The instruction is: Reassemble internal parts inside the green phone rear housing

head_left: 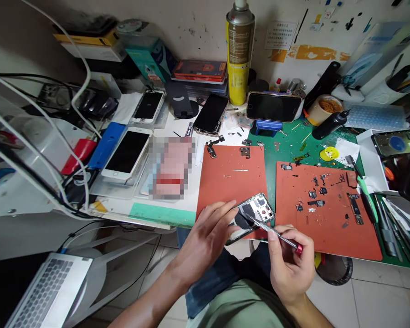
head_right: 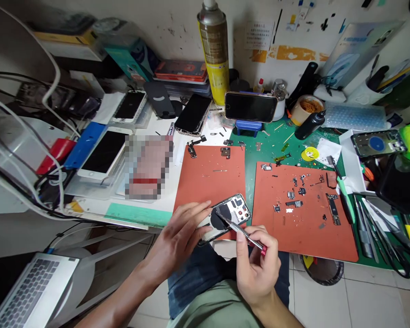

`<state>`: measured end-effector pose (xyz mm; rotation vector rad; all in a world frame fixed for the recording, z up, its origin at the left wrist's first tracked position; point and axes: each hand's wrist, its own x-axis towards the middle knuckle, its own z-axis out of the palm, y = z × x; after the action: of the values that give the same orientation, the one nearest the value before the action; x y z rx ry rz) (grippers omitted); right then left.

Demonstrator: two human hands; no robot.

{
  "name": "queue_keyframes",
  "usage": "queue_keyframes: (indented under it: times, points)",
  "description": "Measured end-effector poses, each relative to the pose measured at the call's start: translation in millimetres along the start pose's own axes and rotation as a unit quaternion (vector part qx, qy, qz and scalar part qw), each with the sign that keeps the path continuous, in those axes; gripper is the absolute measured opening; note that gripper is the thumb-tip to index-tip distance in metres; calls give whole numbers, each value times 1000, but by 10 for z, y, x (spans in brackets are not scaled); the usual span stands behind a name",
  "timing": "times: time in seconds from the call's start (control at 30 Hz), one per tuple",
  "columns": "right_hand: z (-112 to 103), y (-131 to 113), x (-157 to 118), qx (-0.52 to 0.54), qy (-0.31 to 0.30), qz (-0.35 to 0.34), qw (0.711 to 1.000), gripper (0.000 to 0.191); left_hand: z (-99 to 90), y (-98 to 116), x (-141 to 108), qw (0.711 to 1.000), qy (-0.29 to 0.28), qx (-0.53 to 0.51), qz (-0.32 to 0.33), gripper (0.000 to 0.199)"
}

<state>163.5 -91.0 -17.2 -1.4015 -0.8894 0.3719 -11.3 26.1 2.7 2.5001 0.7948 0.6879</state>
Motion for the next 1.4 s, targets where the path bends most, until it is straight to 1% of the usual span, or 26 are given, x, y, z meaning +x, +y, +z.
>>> queue_keyframes:
  times: [0.07, 0.13, 0.23, 0.3, 0.37, 0.43, 0.5, 0.6, 0.7, 0.9, 1.0, 1.1, 1.17, 1.2, 1.23, 1.27, 1.3, 1.33, 1.4]
  points:
    - [-14, -39, -3, 33, 9, 47, 998, 24, -6, -41, 73, 999, 16, -29, 22, 33]
    - [-23, -82, 12, 54, 17, 75, 996, 20, -28, -71, 143, 997, 14, -59, 55, 26]
    - [-38, -128, 55, 73, 25, 103, 992, 17, -87, -103, 236, 994, -9, -77, 83, 17]
    - [-50, -140, 85, 82, 34, 109, 990, 16, -118, -136, 308, 994, -19, -62, 93, 14]
    - [-62, -141, 107, 82, 55, 110, 989, 18, -115, -191, 402, 997, -7, -3, 77, 15]
    - [-71, -137, 114, 71, 75, 109, 989, 19, -69, -263, 515, 996, 25, 71, 39, 18]
    - [-78, -135, 109, 57, 82, 108, 989, 19, 6, -336, 627, 992, 43, 116, 0, 20]
    - [-91, -133, 93, 54, 79, 96, 991, 18, 112, -414, 743, 987, 41, 149, -34, 23]
    - [-107, -126, 83, 46, 85, 76, 992, 18, 160, -448, 774, 985, 35, 164, -47, 26]
    - [-109, -133, 82, 45, 83, 64, 993, 18, 177, -488, 749, 985, 48, 159, -55, 27]
    - [-110, -139, 73, 42, 81, 66, 994, 18, 141, -479, 728, 985, 64, 150, -62, 25]
    - [-126, -119, 43, 33, 83, 63, 994, 18, 38, -377, 621, 985, 78, 138, -62, 23]
    - [-140, -86, 16, 7, 89, 55, 994, 20, -42, -248, 476, 990, 64, 119, -51, 20]
    - [-143, -64, 5, -10, 90, 47, 995, 23, -74, -174, 386, 993, 42, 104, -41, 19]
    - [-143, -41, -3, -27, 86, 37, 995, 25, -97, -101, 289, 997, -2, 76, -21, 27]
    - [-137, -17, -6, -42, 79, 23, 996, 27, -108, -34, 193, 997, -38, 60, -8, 46]
    - [-125, 6, -3, -57, 70, 5, 996, 28, -108, 23, 104, 997, -49, 60, 10, 62]
    - [-107, 28, 5, -72, 61, -17, 995, 28, -100, 66, 27, 996, -62, 59, 15, 70]
    - [-55, 62, 32, -108, 52, -60, 991, 30, -73, 112, -74, 996, -63, 65, 14, 74]
